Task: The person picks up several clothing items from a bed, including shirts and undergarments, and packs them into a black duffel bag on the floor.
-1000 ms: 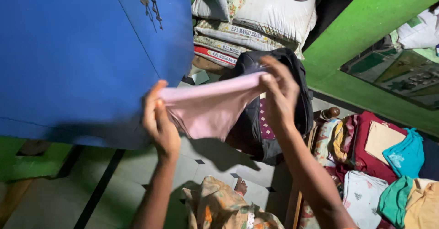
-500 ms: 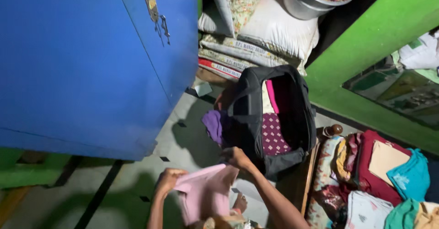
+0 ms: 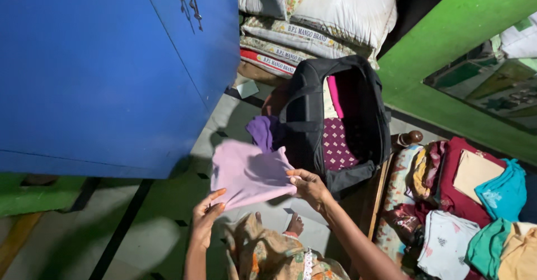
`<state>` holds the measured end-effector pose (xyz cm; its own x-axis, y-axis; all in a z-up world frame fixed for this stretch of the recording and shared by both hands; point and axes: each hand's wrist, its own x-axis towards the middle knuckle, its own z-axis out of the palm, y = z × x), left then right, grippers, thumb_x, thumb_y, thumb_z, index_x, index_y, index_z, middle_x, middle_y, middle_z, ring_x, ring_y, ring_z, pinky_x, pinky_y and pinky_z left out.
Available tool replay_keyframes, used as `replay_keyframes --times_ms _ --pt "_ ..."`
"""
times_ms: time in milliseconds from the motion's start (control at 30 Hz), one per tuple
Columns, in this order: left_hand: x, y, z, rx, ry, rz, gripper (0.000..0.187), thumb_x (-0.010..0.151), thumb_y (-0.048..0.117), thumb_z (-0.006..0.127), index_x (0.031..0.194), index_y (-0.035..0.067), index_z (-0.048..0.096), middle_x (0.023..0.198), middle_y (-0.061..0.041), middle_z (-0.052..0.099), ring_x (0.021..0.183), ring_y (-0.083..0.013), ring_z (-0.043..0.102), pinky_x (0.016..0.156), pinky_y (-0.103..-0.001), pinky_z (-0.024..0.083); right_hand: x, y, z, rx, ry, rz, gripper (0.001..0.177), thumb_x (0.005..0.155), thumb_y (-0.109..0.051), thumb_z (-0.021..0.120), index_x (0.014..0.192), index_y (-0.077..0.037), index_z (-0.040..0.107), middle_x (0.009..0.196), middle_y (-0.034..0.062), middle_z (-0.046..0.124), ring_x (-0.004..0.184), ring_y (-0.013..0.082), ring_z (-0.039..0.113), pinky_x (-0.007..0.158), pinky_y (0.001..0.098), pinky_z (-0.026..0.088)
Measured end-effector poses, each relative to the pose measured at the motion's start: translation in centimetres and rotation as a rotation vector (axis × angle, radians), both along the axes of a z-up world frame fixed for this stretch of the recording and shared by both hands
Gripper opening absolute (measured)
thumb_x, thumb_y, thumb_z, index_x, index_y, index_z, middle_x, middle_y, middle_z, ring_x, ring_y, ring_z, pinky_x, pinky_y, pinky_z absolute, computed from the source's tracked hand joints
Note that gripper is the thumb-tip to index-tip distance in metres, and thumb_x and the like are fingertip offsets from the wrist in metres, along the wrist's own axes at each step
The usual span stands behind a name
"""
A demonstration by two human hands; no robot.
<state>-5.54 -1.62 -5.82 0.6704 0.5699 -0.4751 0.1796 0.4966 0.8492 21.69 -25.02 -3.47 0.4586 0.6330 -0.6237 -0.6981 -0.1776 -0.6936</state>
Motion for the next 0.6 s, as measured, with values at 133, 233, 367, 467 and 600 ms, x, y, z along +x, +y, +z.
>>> replay_keyframes --times_ms 133,233,367,467,600 --pt "-0.2 0.4 1.4 -0.029 -0.098 0.074 0.059 0.081 0.001 0.078 0.139 0.004 0.066 0.093 0.003 0.064 0.075 -0.0037 0.053 0.07 -0.021 0.046 -0.6 0.2 1.6 0.072 0.07 0.014 0.032 0.094 -0.001 0.067 0.127 -0.002 0.067 0.114 0.0114 0.071 0.099 0.0217 0.07 0.089 0.0361 0.059" --pt "0.1 1.6 4.7 0.017 -0.24 0.07 0.063 0.08 0.0 0.077 0.14 0.004 0.06 0.111 0.006 0.066 0.078 -0.0011 0.053 0.072 -0.019 0.046 0.0 1.3 5.9 0.207 0.221 -0.121 0.041 0.084 0.001 0.066 0.124 -0.008 0.061 0.112 0.0092 0.072 0.1 0.0236 0.072 0.091 0.0417 0.063" --pt "2.1 3.5 6.8 0.11 -0.12 -0.064 0.063 0.082 0.003 0.074 0.143 0.003 0.059 0.123 0.004 0.067 0.084 -0.0014 0.056 0.075 -0.02 0.049 -0.2 2.9 8.5 0.201 -0.165 -0.004 0.068 0.08 0.002 0.07 0.145 -0.015 0.056 0.11 0.0074 0.069 0.098 0.0174 0.068 0.087 0.031 0.059" --pt "3.0 4.1 5.5 0.343 -0.16 -0.088 0.051 0.091 0.004 0.072 0.14 -0.004 0.062 0.134 -0.004 0.069 0.112 -0.004 0.063 0.096 -0.021 0.049 -0.3 3.7 7.8 0.058 -0.386 0.129 0.066 0.088 0.002 0.074 0.15 -0.009 0.057 0.1 0.0045 0.064 0.086 0.0133 0.06 0.076 0.0275 0.052" --pt "2.6 4.3 5.1 0.129 -0.304 -0.027 0.066 0.087 0.005 0.077 0.149 -0.001 0.056 0.118 -0.009 0.066 0.101 -0.0134 0.06 0.089 -0.027 0.049 0.3 2.8 8.5 0.15 -0.312 -0.067 0.055 0.086 -0.001 0.073 0.139 -0.005 0.06 0.097 0.003 0.07 0.087 0.0125 0.067 0.079 0.0281 0.057"
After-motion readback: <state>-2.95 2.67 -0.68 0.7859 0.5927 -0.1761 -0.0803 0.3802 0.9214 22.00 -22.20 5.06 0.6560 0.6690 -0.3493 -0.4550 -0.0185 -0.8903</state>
